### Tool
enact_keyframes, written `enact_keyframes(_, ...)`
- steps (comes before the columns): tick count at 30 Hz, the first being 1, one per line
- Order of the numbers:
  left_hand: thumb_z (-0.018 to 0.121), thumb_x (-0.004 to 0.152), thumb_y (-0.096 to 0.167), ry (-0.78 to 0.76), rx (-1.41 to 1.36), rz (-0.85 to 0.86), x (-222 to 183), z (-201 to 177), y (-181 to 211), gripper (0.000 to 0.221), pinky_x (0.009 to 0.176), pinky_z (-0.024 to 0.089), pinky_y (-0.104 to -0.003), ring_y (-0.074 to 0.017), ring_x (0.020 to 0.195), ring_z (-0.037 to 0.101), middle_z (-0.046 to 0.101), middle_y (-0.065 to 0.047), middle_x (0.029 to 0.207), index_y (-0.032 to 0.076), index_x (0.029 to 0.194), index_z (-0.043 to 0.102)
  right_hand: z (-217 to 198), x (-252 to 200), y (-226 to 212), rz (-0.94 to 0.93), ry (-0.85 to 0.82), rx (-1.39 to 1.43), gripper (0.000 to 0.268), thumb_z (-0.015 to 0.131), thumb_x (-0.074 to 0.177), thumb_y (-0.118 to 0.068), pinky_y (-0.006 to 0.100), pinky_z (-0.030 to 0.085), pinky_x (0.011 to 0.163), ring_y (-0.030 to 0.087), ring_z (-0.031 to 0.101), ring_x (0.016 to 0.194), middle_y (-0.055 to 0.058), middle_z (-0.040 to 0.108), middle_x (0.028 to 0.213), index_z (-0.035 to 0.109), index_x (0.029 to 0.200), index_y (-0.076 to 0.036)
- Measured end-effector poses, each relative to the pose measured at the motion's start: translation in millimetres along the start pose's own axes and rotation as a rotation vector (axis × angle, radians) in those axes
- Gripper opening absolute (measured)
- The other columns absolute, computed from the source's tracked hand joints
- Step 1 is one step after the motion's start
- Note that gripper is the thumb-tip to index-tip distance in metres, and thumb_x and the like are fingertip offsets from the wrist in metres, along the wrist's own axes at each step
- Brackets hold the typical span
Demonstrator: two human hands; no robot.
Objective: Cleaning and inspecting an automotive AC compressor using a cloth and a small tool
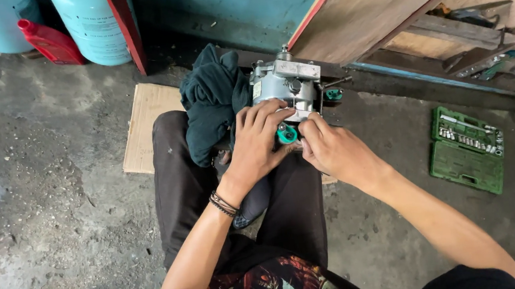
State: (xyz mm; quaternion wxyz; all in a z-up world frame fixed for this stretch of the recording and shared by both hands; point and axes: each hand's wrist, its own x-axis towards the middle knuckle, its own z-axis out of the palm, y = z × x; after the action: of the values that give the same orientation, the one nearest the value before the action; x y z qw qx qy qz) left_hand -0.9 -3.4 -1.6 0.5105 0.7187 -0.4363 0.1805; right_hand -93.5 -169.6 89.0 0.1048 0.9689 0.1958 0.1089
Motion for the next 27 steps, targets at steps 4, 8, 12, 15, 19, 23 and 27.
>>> enact_keyframes(4,0.083,0.08,0.042,-0.021,0.0,-0.005,0,0,1,0.072,0.108,0.038,-0.051,-0.0309,0.131,0.051,0.056,-0.005,0.135,0.019,0.142,0.054,10,-4,0,0.021,0.039,0.011,0.019,0.045,0.098,-0.021,0.041,0.056,0.044,0.036,0.07,0.054,0.014,0.055,0.102,0.051,0.102,-0.003)
enact_keyframes(8,0.082,0.082,0.042,-0.022,-0.011,-0.012,-2,-1,-1,0.071,0.108,0.037,-0.052,-0.0318,0.131,0.051,0.056,-0.005,0.136,0.018,0.142,0.054,-14,2,-6,0.057,-0.002,0.084,0.014,0.046,0.099,-0.014,0.044,0.058,0.046,0.038,0.071,0.059,0.013,0.054,0.101,0.051,0.104,-0.002)
enact_keyframes(12,0.081,0.083,0.043,-0.038,-0.045,-0.016,-1,-2,1,0.071,0.108,0.035,-0.053,-0.0334,0.132,0.049,0.055,-0.008,0.137,0.017,0.143,0.053,-32,1,-5,0.186,0.004,0.416,0.011,0.058,0.099,-0.01,0.046,0.059,0.055,0.039,0.072,0.075,0.009,0.061,0.096,0.058,0.11,-0.008)
enact_keyframes(15,0.08,0.085,0.043,-0.039,-0.049,-0.017,1,-4,3,0.069,0.109,0.035,-0.052,-0.0326,0.133,0.048,0.054,-0.007,0.138,0.017,0.143,0.052,-29,-2,-4,0.247,0.089,0.534,0.006,0.063,0.101,-0.011,0.04,0.059,0.06,0.034,0.073,0.083,0.004,0.064,0.093,0.065,0.107,-0.012)
enact_keyframes(19,0.08,0.086,0.043,-0.041,-0.064,-0.028,2,-6,5,0.069,0.109,0.035,-0.051,-0.0323,0.133,0.048,0.053,-0.006,0.138,0.017,0.143,0.052,-26,1,-6,0.367,0.207,0.707,0.007,0.073,0.094,-0.004,0.036,0.057,0.062,0.032,0.072,0.078,0.005,0.069,0.086,0.075,0.098,-0.01)
enact_keyframes(23,0.08,0.087,0.042,-0.052,-0.073,-0.039,3,-6,6,0.069,0.109,0.034,-0.052,-0.0329,0.134,0.047,0.053,-0.007,0.139,0.016,0.143,0.051,-12,1,-11,0.422,0.298,0.787,0.009,0.077,0.091,-0.005,0.034,0.054,0.059,0.029,0.072,0.072,0.005,0.069,0.08,0.078,0.095,-0.013)
enact_keyframes(27,0.081,0.086,0.044,-0.046,-0.069,-0.03,1,-3,3,0.07,0.109,0.033,-0.052,-0.0324,0.135,0.047,0.053,-0.006,0.138,0.016,0.143,0.052,5,-4,-16,0.558,0.512,0.932,0.009,0.071,0.094,0.002,0.027,0.05,0.047,0.016,0.064,0.049,0.005,0.061,0.061,0.075,0.091,-0.006)
